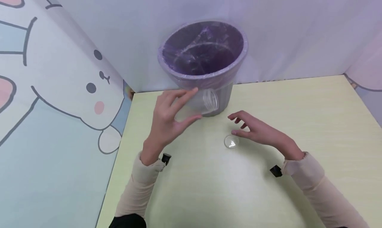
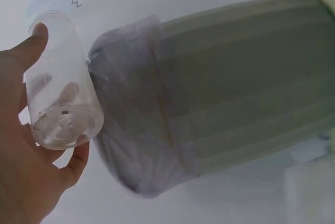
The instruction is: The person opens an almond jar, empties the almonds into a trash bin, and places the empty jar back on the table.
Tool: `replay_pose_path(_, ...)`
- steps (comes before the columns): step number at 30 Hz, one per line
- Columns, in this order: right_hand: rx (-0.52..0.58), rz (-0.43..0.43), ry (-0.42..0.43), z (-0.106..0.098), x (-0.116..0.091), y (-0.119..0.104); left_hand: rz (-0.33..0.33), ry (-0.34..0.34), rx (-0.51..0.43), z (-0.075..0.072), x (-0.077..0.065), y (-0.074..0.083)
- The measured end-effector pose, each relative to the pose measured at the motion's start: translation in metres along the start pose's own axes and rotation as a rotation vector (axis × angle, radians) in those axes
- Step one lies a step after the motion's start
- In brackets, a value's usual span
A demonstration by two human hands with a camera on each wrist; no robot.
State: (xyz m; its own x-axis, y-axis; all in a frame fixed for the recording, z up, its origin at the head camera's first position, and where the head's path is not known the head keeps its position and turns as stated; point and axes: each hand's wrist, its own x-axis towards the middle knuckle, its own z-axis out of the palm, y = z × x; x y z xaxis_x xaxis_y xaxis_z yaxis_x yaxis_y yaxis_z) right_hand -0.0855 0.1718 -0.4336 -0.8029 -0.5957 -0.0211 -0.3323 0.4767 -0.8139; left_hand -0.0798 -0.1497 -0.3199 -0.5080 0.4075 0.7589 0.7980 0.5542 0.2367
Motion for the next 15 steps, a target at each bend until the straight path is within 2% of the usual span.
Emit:
replay_pose_path(3,-0.032,0.006,-0.011,0.010,-0.003,0.004,-0.060,-0.041,-0.048,0.008,-0.022,0.001)
replay_pose_path(8,-0.082,0.030,-0.018,0.022,-0.006,0.011,-0.196,-0.098,-0.116,0.024,-0.057,-0.002)
replay_pose_path(11,-0.092,0.042,-0.012,0.028,-0.006,0.014,-0.267,-0.138,-0.149,0.035,-0.070,-0.004)
replay_pose_path(15,-0.121,0.073,-0.004,0.037,-0.006,0.019,-0.319,-0.206,-0.182,0.050,-0.081,-0.006)
